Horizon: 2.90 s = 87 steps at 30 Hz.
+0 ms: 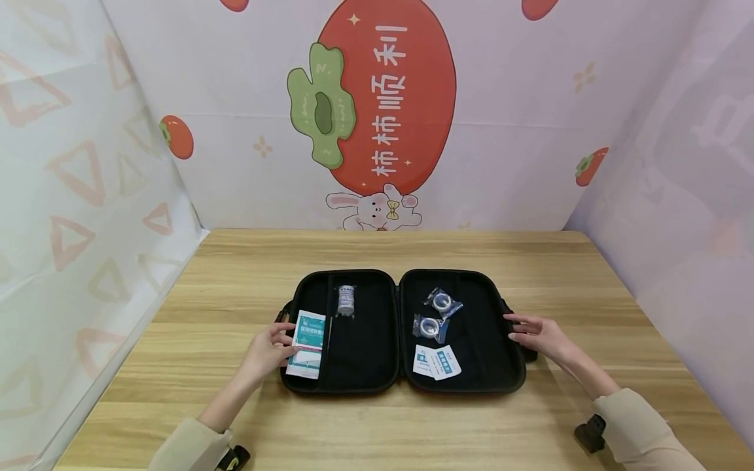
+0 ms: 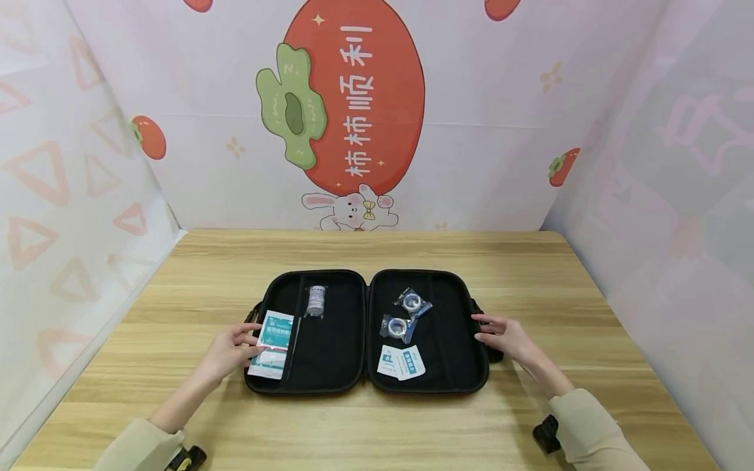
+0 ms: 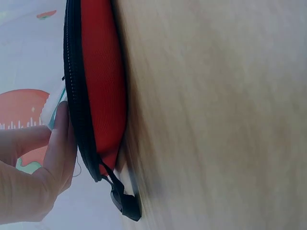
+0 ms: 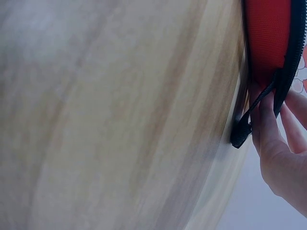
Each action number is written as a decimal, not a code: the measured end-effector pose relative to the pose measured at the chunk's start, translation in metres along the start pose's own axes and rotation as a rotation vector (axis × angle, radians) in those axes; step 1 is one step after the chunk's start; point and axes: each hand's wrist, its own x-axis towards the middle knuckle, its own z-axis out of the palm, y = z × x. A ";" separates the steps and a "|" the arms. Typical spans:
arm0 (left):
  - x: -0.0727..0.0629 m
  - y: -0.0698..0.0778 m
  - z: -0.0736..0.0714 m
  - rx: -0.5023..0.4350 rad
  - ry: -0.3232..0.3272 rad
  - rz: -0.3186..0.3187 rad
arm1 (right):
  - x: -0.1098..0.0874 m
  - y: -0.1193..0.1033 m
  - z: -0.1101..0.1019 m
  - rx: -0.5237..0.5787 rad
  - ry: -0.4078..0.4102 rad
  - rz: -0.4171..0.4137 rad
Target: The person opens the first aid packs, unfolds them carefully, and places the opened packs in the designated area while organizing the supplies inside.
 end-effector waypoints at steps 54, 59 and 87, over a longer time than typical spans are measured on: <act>0.009 -0.004 0.038 -0.103 -0.155 -0.076 | 0.001 0.002 0.000 0.000 0.000 0.006; 0.009 -0.005 0.041 -0.108 -0.172 -0.066 | 0.001 0.004 0.000 0.008 -0.001 0.008; 0.015 -0.007 0.037 -0.171 -0.355 -0.038 | 0.001 0.002 0.001 0.012 -0.003 0.002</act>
